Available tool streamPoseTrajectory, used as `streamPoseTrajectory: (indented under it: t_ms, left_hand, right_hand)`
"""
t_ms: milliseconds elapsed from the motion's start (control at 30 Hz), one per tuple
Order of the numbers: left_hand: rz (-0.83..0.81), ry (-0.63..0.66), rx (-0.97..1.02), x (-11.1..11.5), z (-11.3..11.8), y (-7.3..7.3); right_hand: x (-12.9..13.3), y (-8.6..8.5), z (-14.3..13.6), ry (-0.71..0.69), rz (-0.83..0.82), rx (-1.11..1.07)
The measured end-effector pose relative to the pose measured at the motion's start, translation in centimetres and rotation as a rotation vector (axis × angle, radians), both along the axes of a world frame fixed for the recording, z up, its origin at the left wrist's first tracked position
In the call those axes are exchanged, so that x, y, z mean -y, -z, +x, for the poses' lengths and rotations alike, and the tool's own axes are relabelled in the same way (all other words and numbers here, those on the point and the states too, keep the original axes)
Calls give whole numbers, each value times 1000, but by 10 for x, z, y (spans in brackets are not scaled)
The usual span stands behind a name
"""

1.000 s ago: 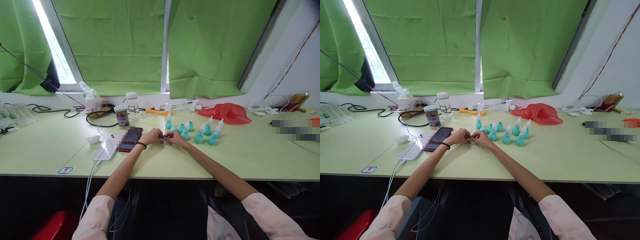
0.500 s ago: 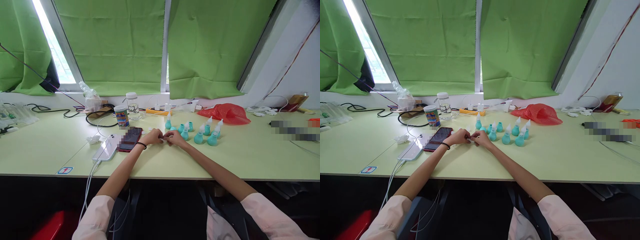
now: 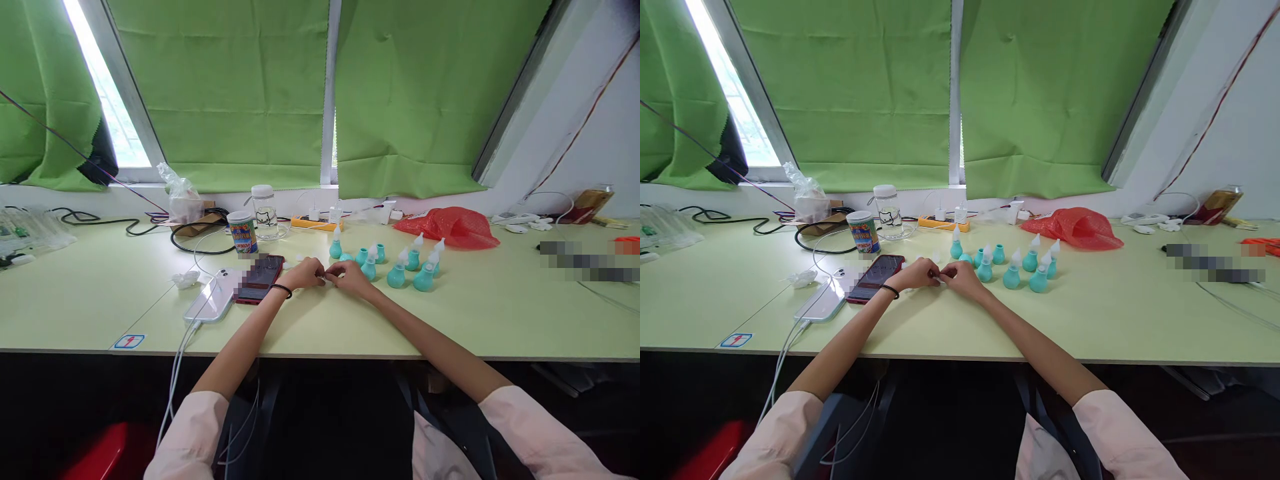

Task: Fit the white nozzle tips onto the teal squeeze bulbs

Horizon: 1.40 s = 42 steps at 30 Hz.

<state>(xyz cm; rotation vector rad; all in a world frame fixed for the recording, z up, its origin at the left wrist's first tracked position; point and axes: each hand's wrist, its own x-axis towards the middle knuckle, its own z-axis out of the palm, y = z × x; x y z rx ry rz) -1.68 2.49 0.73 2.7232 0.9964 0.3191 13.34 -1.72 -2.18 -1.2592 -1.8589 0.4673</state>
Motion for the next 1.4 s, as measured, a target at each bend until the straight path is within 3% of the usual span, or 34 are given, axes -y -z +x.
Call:
streamPoseTrajectory:
  t_ms: [267,867,1400]
  left_hand:
    - [-18,-12,10,-1,-1,1]
    - [2,-6,-1,2,0,-1]
    - [0,-13,27,2,0,-1]
  right_hand:
    - [-5,3,2,26,-77,-35]
    - [-2,3,-2,70,42,75]
    - [-13,13,-1,58,-7,-52]
